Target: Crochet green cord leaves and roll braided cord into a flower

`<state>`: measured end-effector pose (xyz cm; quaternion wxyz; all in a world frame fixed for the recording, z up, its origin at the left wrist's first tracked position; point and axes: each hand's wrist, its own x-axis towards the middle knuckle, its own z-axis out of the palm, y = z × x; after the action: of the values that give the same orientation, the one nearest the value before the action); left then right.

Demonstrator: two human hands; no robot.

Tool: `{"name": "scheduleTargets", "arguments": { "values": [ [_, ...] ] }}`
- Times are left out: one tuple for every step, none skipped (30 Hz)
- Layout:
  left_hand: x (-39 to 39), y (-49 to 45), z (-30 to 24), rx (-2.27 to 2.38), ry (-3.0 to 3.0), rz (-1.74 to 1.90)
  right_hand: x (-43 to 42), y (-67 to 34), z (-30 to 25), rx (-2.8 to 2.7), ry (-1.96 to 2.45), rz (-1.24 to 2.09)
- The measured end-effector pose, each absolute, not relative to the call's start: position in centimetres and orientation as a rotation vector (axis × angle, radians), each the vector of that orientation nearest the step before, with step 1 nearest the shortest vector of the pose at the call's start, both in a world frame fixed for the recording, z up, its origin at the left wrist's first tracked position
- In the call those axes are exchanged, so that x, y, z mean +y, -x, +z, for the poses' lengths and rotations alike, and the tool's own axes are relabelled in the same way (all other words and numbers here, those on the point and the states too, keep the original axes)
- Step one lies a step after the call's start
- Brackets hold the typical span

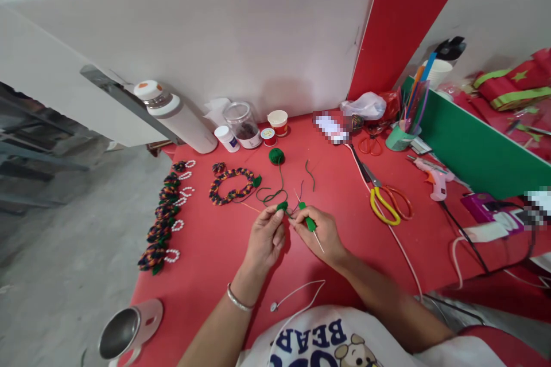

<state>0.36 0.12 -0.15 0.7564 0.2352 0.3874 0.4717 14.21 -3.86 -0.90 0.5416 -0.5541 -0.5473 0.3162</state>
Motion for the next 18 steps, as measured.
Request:
{"name": "scheduleTargets", "arguments": {
  "values": [
    [0.2,-0.3,-0.1,0.816,-0.483,1.018,-3.8,-14.2,-1.0,-1.325,1.319,0.749],
    [0.3,-0.2,-0.1,0.792,-0.454,1.008,-3.8,-14.1,-1.0,-1.34,1.32,0.745],
    [0.5,-0.1,-0.1,0.773,-0.428,1.001,-3.9,-14.1,-0.9,-1.346,1.319,0.741],
    [0.6,0.0,0.0,0.761,-0.404,0.995,-3.9,-14.2,-0.7,-1.344,1.315,0.741],
    [0.7,0.1,0.0,0.755,-0.384,0.99,-4.0,-14.3,-0.5,-1.333,1.305,0.75],
    [0.8,0.2,0.0,0.753,-0.366,0.983,-4.1,-14.4,-0.3,-1.311,1.287,0.771],
    [0.9,0.3,0.1,0.75,-0.351,0.974,-4.2,-14.6,-0.2,-1.282,1.255,0.802],
    [0.9,0.4,0.1,0.744,-0.339,0.965,-4.2,-14.8,-0.1,-1.245,1.212,0.838],
    [1.0,0.5,0.2,0.736,-0.33,0.958,-4.3,-14.9,0.0,-1.2,1.161,0.875],
    [1.0,0.6,0.3,0.726,-0.324,0.95,-4.3,-15.1,-0.1,-1.141,1.109,0.911],
    [1.0,0.6,0.3,0.717,-0.322,0.944,-4.3,-15.2,-0.2,-1.077,1.056,0.953],
    [1.1,0.7,0.4,0.707,-0.325,0.94,-4.2,-15.3,-0.3,-1.009,1.006,1.006],
    [1.1,0.7,0.5,0.7,-0.33,0.937,-4.1,-15.4,-0.4,-0.938,0.966,1.07],
    [1.1,0.7,0.5,0.695,-0.336,0.932,-3.9,-15.4,-0.5,-0.867,0.939,1.137],
    [1.0,0.7,0.6,0.692,-0.345,0.927,-3.7,-15.5,-0.5,-0.808,0.923,1.197],
    [1.0,0.7,0.6,0.688,-0.356,0.922,-3.6,-15.5,-0.4,-0.763,0.917,1.243],
    [1.0,0.7,0.6,0.683,-0.368,0.915,-3.5,-15.5,-0.3,-0.729,0.921,1.271],
    [1.0,0.8,0.7,0.677,-0.381,0.906,-3.4,-15.5,-0.1,-0.705,0.931,1.286]
  ]
}}
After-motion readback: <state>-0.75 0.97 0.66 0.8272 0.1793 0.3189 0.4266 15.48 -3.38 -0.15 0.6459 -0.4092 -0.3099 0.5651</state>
